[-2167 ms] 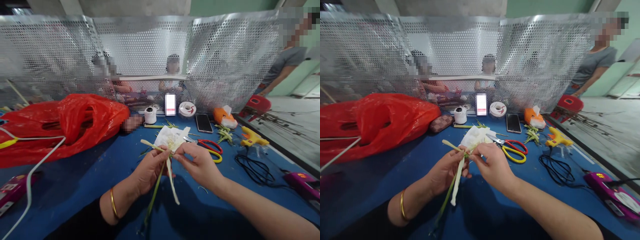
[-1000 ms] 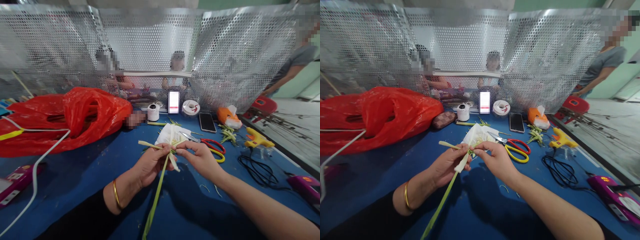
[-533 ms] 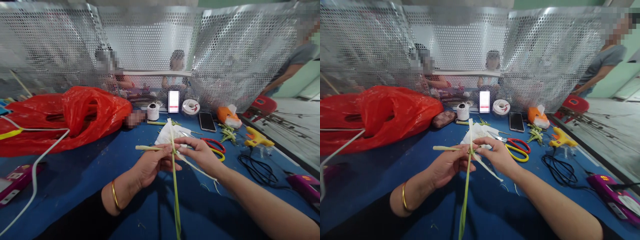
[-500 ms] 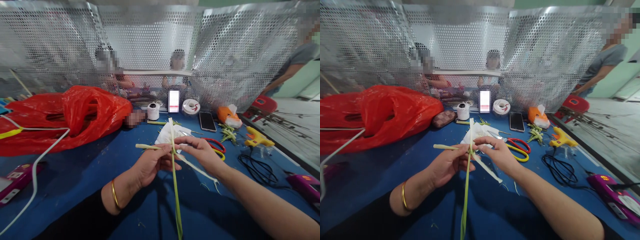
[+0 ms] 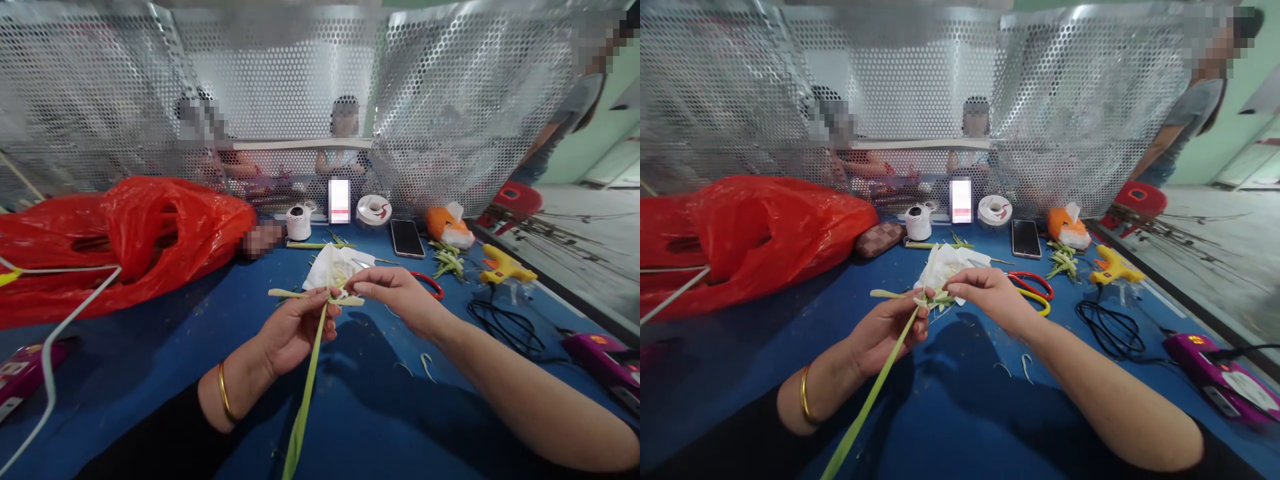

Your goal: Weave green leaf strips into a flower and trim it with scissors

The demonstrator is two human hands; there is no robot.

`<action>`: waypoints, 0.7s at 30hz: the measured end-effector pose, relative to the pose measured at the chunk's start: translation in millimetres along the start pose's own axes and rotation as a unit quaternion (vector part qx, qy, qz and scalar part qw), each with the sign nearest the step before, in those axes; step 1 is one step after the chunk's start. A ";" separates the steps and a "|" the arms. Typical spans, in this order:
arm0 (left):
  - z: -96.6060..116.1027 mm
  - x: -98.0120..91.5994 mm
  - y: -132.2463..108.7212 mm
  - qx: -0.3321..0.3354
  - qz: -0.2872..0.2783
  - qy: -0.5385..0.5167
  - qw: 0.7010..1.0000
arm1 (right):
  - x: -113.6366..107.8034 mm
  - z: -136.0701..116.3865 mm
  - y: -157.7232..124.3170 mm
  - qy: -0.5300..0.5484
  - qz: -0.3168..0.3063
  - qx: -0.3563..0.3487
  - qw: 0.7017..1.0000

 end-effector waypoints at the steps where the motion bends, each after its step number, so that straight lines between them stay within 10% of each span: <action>1: -0.5 -0.8 0.4 -0.004 0.003 -0.004 1.000 | 1.6 0.7 -0.2 -0.011 -0.008 0.004 1.000; 21: -29.7 3.7 -6.7 -0.032 0.025 0.252 0.967 | 30.2 -0.4 -12.5 -0.020 -0.052 -0.015 0.998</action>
Point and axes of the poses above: each hand's wrist, its own y-axis towards the middle knuckle, its own x-axis out of the palm, z = x × y, the point moved 9 cm from there along y, towards the middle knuckle, and after that the axes turned 4 degrees about z, right-handed, at the moved point
